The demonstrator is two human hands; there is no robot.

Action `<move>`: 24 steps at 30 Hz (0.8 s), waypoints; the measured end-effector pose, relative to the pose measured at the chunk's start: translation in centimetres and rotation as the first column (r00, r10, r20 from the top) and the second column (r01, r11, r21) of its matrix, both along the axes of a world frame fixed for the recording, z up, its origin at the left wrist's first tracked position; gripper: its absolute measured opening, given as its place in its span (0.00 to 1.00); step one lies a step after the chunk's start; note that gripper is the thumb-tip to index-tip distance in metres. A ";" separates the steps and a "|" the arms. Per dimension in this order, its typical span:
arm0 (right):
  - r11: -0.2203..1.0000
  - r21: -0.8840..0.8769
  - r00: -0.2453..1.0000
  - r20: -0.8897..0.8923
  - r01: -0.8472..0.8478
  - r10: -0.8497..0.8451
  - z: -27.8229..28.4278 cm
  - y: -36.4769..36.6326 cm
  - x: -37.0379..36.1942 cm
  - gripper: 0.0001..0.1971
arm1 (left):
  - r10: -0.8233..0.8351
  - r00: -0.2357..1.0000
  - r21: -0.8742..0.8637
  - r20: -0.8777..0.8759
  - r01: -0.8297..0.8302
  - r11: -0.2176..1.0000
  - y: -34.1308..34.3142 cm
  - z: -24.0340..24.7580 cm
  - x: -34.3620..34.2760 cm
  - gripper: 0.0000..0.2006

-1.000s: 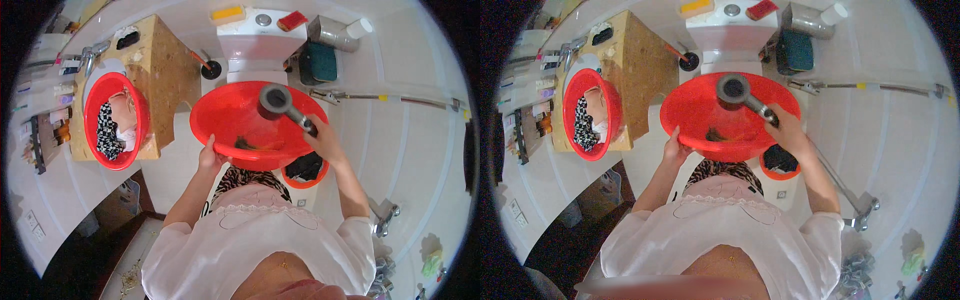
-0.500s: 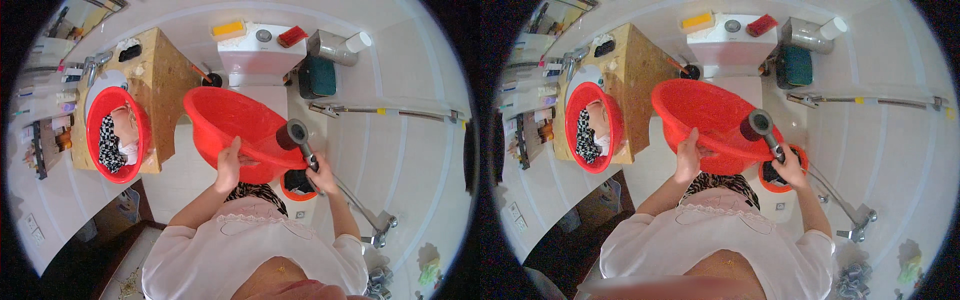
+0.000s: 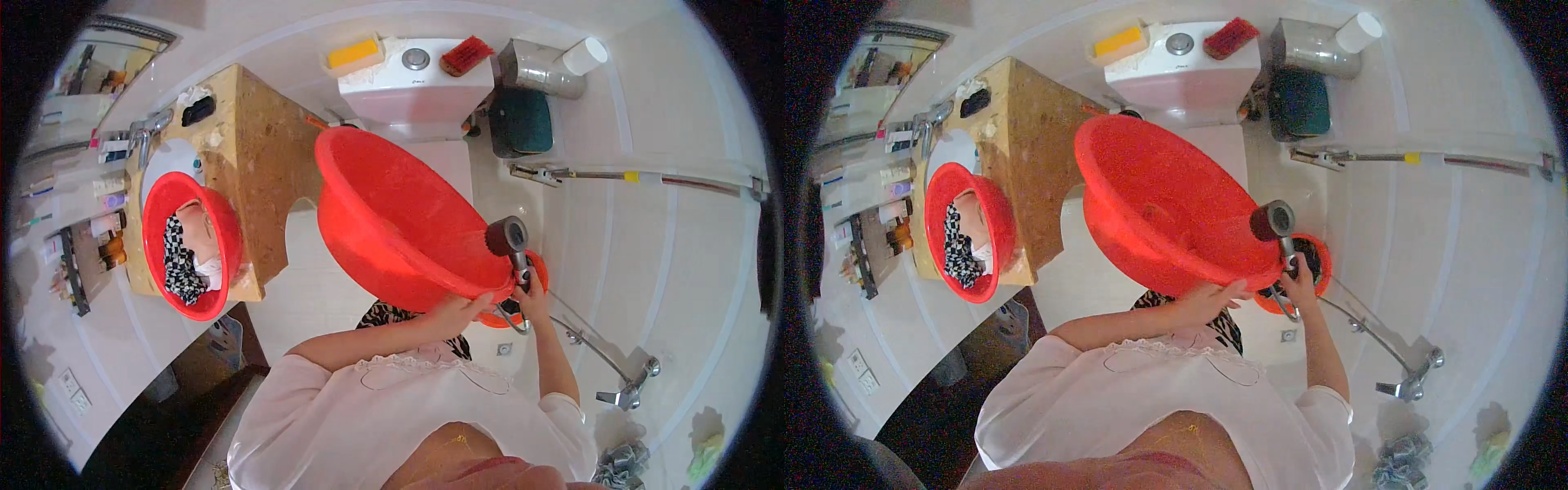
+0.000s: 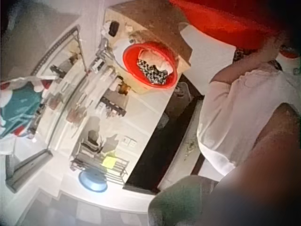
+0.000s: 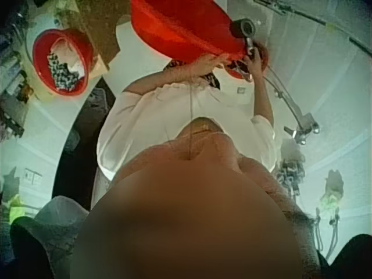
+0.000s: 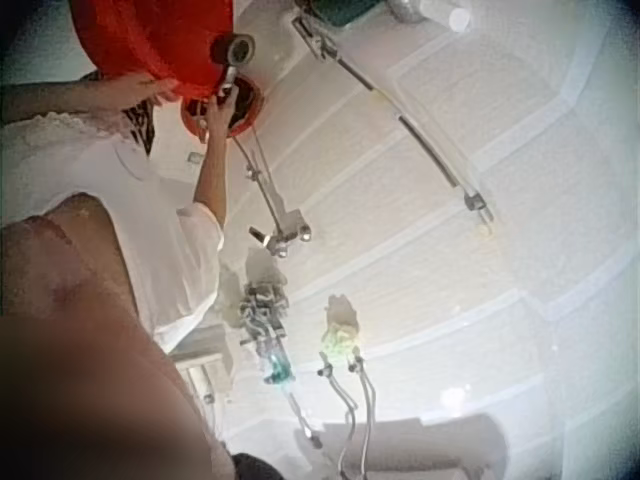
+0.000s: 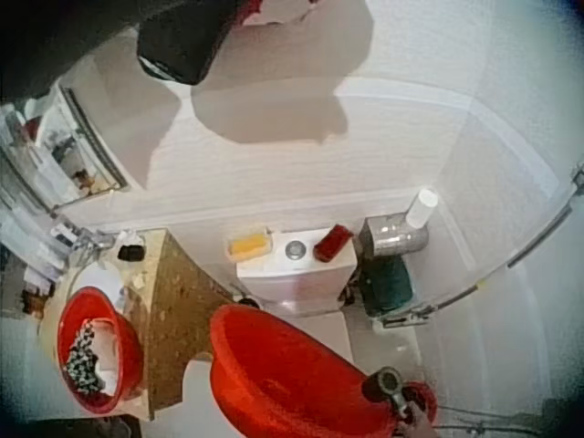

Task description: Hand wash several items of clothing in a red basin inside a bathroom.

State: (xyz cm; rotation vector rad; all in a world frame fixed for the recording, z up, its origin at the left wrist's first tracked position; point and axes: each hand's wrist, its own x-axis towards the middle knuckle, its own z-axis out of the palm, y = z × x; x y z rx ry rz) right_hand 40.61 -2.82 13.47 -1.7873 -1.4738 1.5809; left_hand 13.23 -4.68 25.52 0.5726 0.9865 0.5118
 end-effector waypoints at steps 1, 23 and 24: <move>0.999 -0.043 0.999 0.000 0.033 -0.033 -0.4 0.0 0.7 0.19 | -0.184 0.983 -0.041 -0.017 0.183 0.982 0.2 -0.7 0.7 0.35; 0.976 -0.041 0.975 0.074 0.212 -0.208 -11.2 -2.2 7.4 0.33 | -0.045 0.962 0.480 -0.269 0.175 0.860 -3.8 -9.8 15.7 0.14; 0.972 -0.117 0.978 0.066 0.205 -0.198 -10.4 -1.5 6.4 0.33 | -0.049 0.952 0.485 -0.304 0.198 0.852 -3.8 -10.1 15.8 0.15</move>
